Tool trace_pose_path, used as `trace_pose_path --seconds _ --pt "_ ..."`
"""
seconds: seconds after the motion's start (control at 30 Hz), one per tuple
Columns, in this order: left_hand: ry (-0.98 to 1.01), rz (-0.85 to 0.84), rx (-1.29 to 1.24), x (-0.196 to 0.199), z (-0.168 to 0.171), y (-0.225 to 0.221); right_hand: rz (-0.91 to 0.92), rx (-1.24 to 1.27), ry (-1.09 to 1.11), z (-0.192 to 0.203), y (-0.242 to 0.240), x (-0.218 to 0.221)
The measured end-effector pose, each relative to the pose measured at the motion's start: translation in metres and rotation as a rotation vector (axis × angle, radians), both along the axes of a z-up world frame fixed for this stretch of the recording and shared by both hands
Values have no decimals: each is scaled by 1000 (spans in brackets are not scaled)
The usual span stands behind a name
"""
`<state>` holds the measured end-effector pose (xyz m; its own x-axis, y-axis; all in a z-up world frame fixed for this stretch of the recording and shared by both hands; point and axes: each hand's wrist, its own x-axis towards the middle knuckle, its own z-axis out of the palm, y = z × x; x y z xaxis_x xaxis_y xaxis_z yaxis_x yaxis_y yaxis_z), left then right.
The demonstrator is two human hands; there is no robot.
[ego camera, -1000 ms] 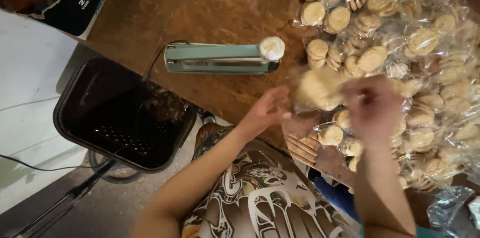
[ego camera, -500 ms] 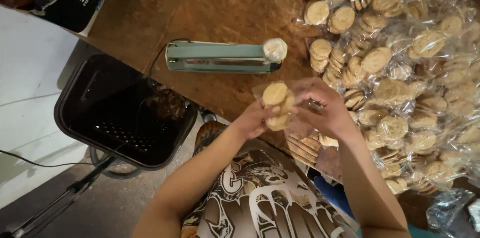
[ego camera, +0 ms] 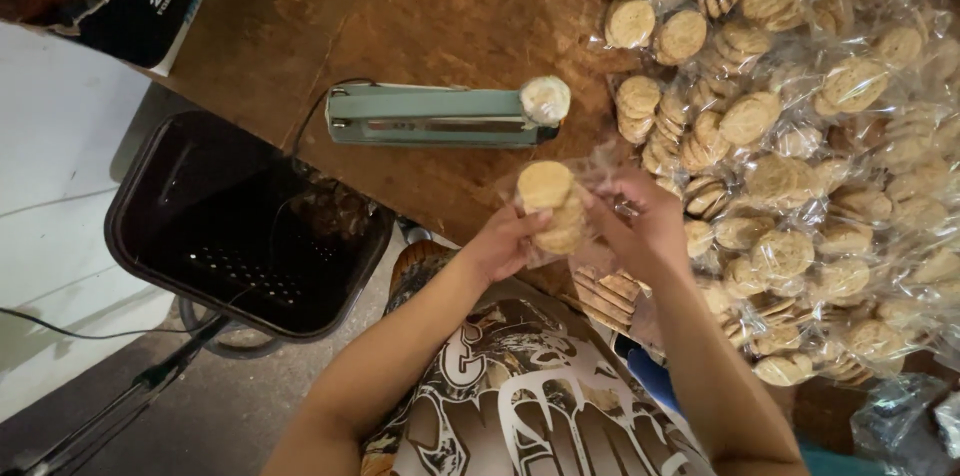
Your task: The person places cookies into plastic bags and seals each bag using a heat sealer on the table.
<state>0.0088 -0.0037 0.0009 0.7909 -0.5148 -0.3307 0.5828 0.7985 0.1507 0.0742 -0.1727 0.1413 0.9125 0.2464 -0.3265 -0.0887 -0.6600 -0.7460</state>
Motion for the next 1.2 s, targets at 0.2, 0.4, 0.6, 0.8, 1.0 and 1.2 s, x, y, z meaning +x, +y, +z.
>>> trace_pose_path --seconds 0.2,0.4,0.6,0.8,1.0,1.2 --pt "-4 82 132 2 2 4 -284 291 236 -3 4 -15" --pt "-120 16 82 3 9 11 49 538 62 -6 -28 -10" --pt "-189 40 65 3 24 7 343 245 167 27 -22 12" --pt "-283 -54 373 8 18 14 377 -344 380 36 9 20" --pt "-125 47 627 25 -26 -1 440 -477 323 -2 -5 61" --pt "291 410 594 39 -54 4 170 -376 -134 -17 -57 142"
